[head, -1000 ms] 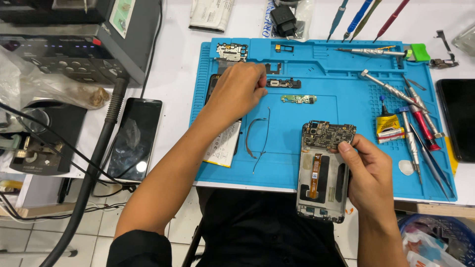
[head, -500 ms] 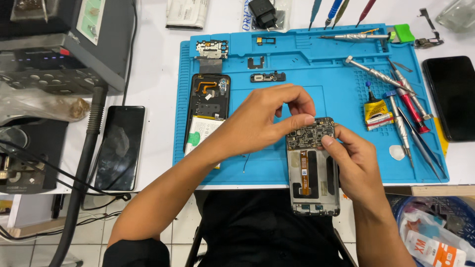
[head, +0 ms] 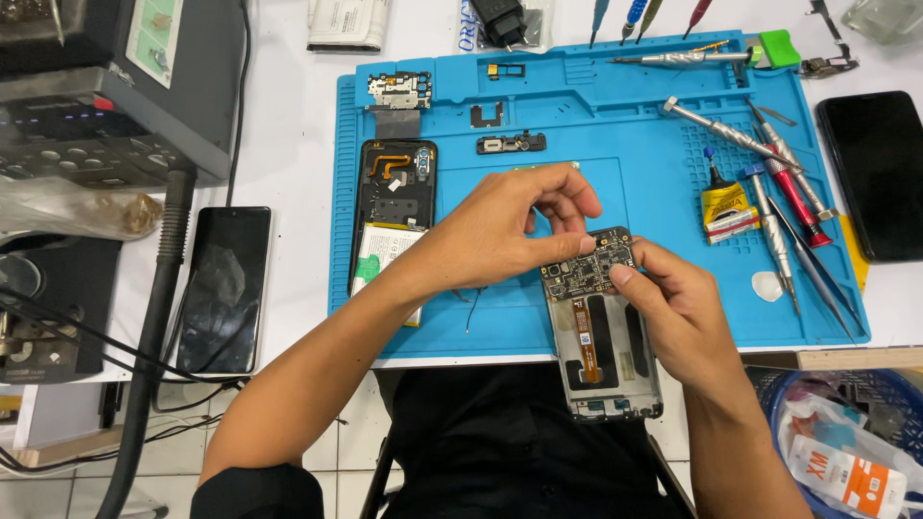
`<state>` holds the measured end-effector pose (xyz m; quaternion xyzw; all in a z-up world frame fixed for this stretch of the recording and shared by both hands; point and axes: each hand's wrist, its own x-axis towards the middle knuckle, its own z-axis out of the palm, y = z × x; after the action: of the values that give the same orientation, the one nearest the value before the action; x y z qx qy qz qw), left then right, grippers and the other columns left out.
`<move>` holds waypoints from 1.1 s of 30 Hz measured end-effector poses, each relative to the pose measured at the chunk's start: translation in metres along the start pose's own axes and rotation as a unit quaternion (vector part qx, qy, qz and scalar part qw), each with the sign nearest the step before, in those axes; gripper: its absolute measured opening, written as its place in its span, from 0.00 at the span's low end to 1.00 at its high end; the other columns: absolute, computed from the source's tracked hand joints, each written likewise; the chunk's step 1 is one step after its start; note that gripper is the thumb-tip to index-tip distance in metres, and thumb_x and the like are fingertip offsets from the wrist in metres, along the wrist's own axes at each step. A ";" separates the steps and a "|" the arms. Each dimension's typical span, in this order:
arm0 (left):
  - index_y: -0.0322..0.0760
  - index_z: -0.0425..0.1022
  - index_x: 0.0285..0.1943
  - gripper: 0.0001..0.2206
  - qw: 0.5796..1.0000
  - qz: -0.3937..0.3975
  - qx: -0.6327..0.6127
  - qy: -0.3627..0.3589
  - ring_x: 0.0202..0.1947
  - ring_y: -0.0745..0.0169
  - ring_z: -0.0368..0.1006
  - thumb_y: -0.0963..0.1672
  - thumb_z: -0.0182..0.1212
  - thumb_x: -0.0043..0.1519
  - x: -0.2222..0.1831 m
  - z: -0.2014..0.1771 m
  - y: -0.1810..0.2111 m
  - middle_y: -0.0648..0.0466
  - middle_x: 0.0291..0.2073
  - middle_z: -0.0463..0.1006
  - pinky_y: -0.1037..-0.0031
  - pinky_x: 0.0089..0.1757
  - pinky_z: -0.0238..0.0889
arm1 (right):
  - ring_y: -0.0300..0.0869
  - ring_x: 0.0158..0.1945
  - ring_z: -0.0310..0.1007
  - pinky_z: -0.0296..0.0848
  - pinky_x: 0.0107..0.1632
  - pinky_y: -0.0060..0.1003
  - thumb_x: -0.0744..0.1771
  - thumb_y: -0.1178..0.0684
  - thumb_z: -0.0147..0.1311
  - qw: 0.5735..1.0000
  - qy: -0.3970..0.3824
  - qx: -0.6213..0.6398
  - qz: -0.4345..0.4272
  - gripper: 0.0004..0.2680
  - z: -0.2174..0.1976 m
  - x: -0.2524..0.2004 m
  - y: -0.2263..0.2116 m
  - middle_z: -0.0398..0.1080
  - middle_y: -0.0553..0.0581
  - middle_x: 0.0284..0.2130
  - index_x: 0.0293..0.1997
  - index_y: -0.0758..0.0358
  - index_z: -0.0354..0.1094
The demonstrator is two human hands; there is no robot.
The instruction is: The person assembles a smartphone by placing the motherboard into the chassis, connecting ribbon cables, and inserting the battery. The person then secures the battery connector and positions the battery within the device.
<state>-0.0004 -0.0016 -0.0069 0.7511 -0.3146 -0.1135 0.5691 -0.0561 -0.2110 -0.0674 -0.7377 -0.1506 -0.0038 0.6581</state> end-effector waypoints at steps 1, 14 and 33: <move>0.38 0.71 0.42 0.09 1.000 0.000 0.000 0.001 0.32 0.67 0.73 0.42 0.61 0.55 -0.001 0.000 0.001 0.56 0.28 0.78 0.78 0.34 0.60 | 0.38 0.31 0.58 0.64 0.38 0.32 0.68 0.59 0.46 1.000 -0.001 0.000 0.000 0.10 0.000 0.000 0.001 0.61 0.56 0.21 0.25 0.69 0.65; 0.39 0.71 0.49 0.14 1.000 -0.020 0.011 -0.018 0.35 0.66 0.68 0.44 0.61 0.55 -0.002 0.001 -0.003 0.57 0.28 0.79 0.77 0.35 0.57 | 0.38 0.32 0.59 0.62 0.38 0.32 0.68 0.60 0.44 1.000 -0.008 0.017 -0.001 0.09 0.001 -0.002 0.000 0.60 0.56 0.22 0.26 0.68 0.64; 0.39 0.71 0.47 0.11 0.998 0.002 0.054 -0.023 0.34 0.63 0.67 0.43 0.60 0.56 -0.002 0.002 -0.003 0.54 0.29 0.79 0.75 0.34 0.59 | 0.38 0.31 0.57 0.59 0.37 0.32 0.68 0.58 0.42 0.999 -0.042 0.023 -0.017 0.10 0.002 -0.002 -0.011 0.60 0.55 0.22 0.26 0.67 0.63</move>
<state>-0.0024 -0.0016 -0.0110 0.7772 -0.3347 -0.1128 0.5207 -0.0603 -0.2088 -0.0573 -0.7194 -0.1908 0.0194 0.6676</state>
